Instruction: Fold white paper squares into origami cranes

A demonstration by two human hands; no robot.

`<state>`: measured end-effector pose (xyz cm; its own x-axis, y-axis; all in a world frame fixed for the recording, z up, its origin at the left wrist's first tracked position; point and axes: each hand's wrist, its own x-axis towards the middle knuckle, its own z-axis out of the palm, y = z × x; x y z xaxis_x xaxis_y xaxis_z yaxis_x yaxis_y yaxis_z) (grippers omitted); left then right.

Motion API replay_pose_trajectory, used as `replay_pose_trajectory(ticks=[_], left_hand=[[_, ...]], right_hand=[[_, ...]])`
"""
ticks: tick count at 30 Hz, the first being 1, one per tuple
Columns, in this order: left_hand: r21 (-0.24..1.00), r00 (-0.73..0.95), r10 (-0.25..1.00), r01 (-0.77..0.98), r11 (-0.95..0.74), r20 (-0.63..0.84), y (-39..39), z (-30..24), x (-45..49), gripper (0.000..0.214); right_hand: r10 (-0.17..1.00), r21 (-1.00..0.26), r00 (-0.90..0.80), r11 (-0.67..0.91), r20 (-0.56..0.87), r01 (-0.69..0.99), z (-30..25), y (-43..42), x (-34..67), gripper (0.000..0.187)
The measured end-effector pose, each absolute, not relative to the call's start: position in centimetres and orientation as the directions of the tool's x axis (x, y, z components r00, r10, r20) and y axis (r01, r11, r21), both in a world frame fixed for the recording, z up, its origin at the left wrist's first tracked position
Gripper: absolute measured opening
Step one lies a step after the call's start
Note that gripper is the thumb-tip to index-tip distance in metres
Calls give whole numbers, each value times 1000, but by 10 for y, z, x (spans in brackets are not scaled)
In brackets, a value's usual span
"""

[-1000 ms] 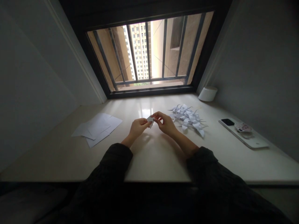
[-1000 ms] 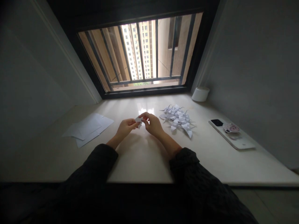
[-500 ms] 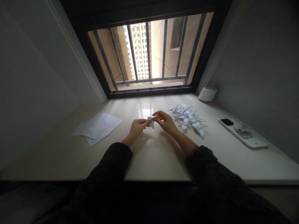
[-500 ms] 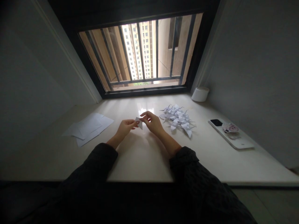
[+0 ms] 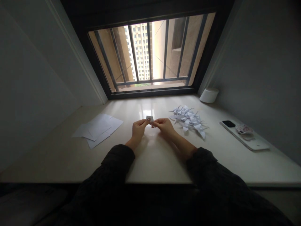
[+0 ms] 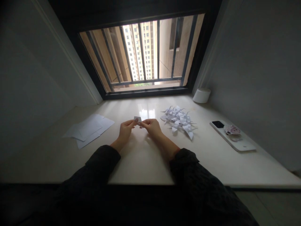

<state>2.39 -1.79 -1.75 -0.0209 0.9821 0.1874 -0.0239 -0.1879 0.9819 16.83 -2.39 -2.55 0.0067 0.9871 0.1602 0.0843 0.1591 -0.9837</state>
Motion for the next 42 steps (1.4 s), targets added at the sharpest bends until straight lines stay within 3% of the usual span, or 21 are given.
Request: replay_pose_trajectory(ticks=[9,16,23,28,33,38,42], left_hand=[[983,-163,974,-75,-168,154,-17,-20,25,28],[985,-209,975,-137,-100,70,-17,-19,25,29],[975,-52,974,9,-221,221,-14,-18,19,34],[975,-23,975,31,-218,219,-12,-20,20,39],[970,-41,971,76,-230,234,-10,-24,21,40],[968,-33,970,74,-239,242,-10,-22,18,38],[971,4,973,51,-232,233,-11,-20,19,39]], right_hand=[[992,-982,-32,124,120,143,-30,-28,165,31],[975,-950,-34,221,219,221,-29,-26,161,28],[950,-894,-71,311,305,321,-26,-30,161,31],[920,-836,53,326,387,441,-25,-34,160,31],[896,-861,188,299,401,411,-22,-35,161,30],[915,-914,208,277,345,296,-26,-29,162,34],[902,-900,227,281,366,334,-30,-26,164,32]])
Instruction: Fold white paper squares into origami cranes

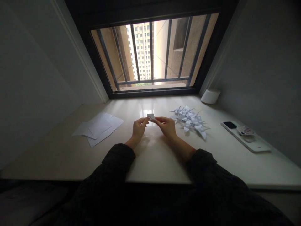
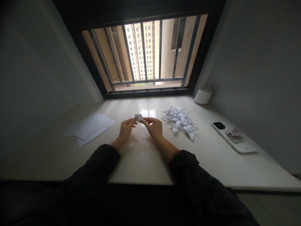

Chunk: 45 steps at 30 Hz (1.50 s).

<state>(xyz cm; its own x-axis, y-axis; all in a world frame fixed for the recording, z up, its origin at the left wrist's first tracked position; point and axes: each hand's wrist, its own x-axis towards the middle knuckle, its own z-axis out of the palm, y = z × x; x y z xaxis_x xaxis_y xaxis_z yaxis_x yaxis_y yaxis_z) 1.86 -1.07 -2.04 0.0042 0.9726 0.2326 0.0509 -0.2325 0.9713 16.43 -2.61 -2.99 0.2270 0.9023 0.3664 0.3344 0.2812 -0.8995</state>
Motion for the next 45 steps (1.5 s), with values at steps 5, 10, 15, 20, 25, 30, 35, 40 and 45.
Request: replay_pose_trajectory(ticks=[5,10,15,20,25,30,35,40,45], left_hand=[[983,-1,983,-13,-185,185,-11,-19,20,39],[986,-34,990,-91,-141,139,-10,-17,20,38],[985,-39,990,-99,-138,135,-10,-16,20,40],[986,-9,988,-58,-154,154,-10,-18,21,40],[985,7,986,-32,-169,169,-12,-17,22,39],[989,31,992,-86,-118,121,-12,-15,20,38],[992,26,995,-85,-93,95,-11,-14,18,38],[985,-70,983,12,-171,171,-9,-18,17,39],[968,-26,970,78,-238,241,-9,-18,17,41]], right_hand=[[876,-848,205,325,437,419,-27,-29,166,28],[856,-814,127,415,500,408,-23,-33,165,29],[915,-916,148,342,376,210,-25,-26,166,33],[974,-979,104,202,199,-25,-26,-21,167,34],[987,-986,65,150,146,-70,-25,-23,166,35],[995,-991,16,100,99,-89,-23,-25,165,35],[985,-984,-13,169,170,-63,-22,-27,163,40],[972,-976,96,212,216,48,-27,-25,165,45],[954,-968,178,222,241,120,-29,-21,170,34]])
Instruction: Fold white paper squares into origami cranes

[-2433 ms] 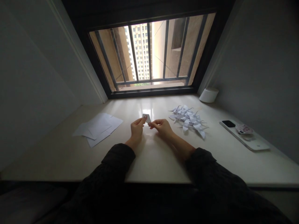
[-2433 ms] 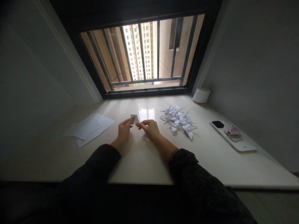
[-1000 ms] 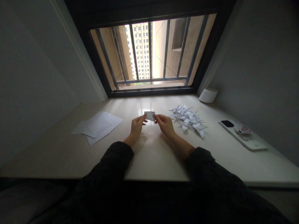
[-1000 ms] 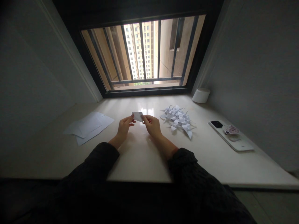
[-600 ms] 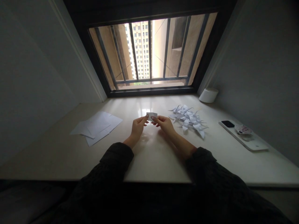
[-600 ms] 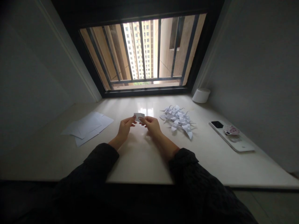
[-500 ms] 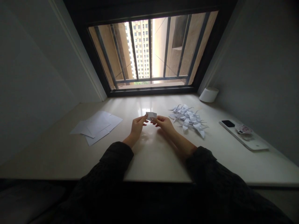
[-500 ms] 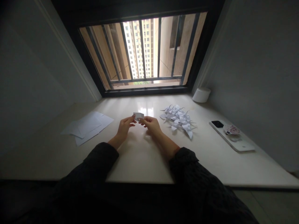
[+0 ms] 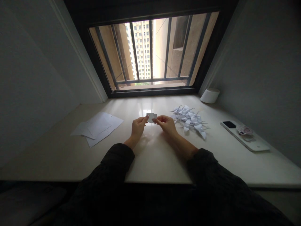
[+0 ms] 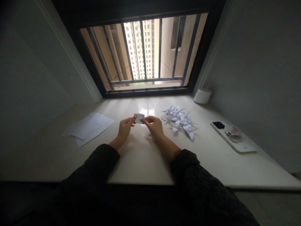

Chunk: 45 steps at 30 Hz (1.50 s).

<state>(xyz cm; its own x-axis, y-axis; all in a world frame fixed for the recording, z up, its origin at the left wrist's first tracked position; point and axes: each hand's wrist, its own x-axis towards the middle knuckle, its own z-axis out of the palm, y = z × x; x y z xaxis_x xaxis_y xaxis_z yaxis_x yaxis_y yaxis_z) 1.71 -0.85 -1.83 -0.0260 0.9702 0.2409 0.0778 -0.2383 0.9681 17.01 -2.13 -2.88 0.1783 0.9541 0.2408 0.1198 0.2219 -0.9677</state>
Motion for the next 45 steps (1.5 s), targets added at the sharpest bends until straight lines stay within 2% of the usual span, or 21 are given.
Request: replay_pose_trajectory(ticks=[5,8,11,17,23,30,45], left_hand=[[957,145,946,-68,-283,291,-12,-7,16,46],[941,254,909,-166,-296,331,-13,-4,15,52],[940,308,891,-180,-289,333,-14,-4,15,54],[943,260,907,-131,-307,332,-18,-2,18,46],[944,242,915,-152,-292,322,-20,0,18,43],[948,272,911,-163,-273,309,-15,-5,17,45],[941,274,901,-122,-314,336,-11,-6,13,46]], right_hand=[[977,-986,134,165,164,4,-28,-21,172,34],[982,-988,109,153,153,4,-28,-20,172,35],[980,-984,82,178,180,29,-28,-21,171,35],[963,-970,130,225,236,91,-27,-23,170,33],[955,-971,196,202,224,124,-24,-23,172,34],[912,-930,245,269,330,250,-23,-24,172,27],[911,-929,237,280,337,241,-21,-27,170,25]])
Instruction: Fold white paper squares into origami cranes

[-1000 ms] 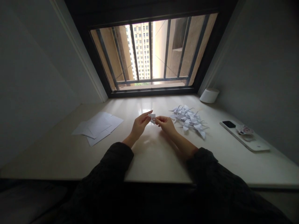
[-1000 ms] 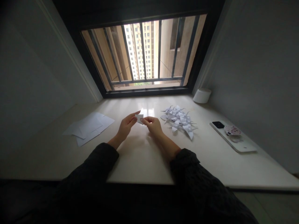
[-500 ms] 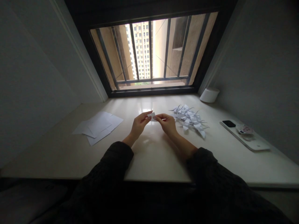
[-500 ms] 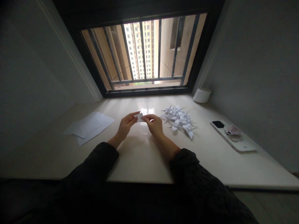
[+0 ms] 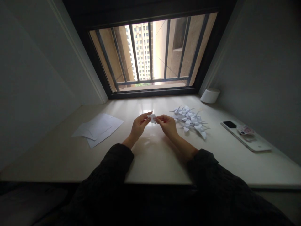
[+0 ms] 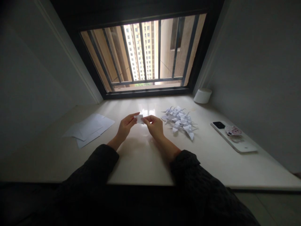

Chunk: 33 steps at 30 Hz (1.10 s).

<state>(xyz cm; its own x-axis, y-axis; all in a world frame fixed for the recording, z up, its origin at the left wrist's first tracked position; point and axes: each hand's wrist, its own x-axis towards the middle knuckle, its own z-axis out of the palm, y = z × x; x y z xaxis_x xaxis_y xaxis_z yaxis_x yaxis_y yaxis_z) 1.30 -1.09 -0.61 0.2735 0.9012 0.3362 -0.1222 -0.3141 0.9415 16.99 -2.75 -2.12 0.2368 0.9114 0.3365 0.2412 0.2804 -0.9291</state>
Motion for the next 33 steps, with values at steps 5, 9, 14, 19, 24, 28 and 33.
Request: replay_pose_trajectory(ticks=[5,9,14,19,24,28,33], left_hand=[[937,306,888,-52,-345,344,-8,-2,8,44],[939,323,888,-9,-343,327,-9,1,6,42],[942,323,890,-11,-335,321,-8,1,6,43],[950,260,915,-52,-307,310,-5,0,5,45],[983,202,962,-55,-176,184,-6,6,1,49],[990,239,961,-62,-126,137,-8,8,1,50],[994,331,939,-80,-69,92,-7,-1,5,48]], right_hand=[[922,-933,206,282,328,226,-23,-26,171,25],[923,-926,196,277,330,256,-22,-25,171,24],[930,-942,188,282,314,180,-22,-22,172,28],[934,-937,112,346,339,-44,-18,-22,171,40],[871,-871,-13,491,491,23,-14,-26,172,34],[787,-768,12,600,617,224,-11,-32,171,24],[637,-541,20,637,770,549,-8,-40,172,19]])
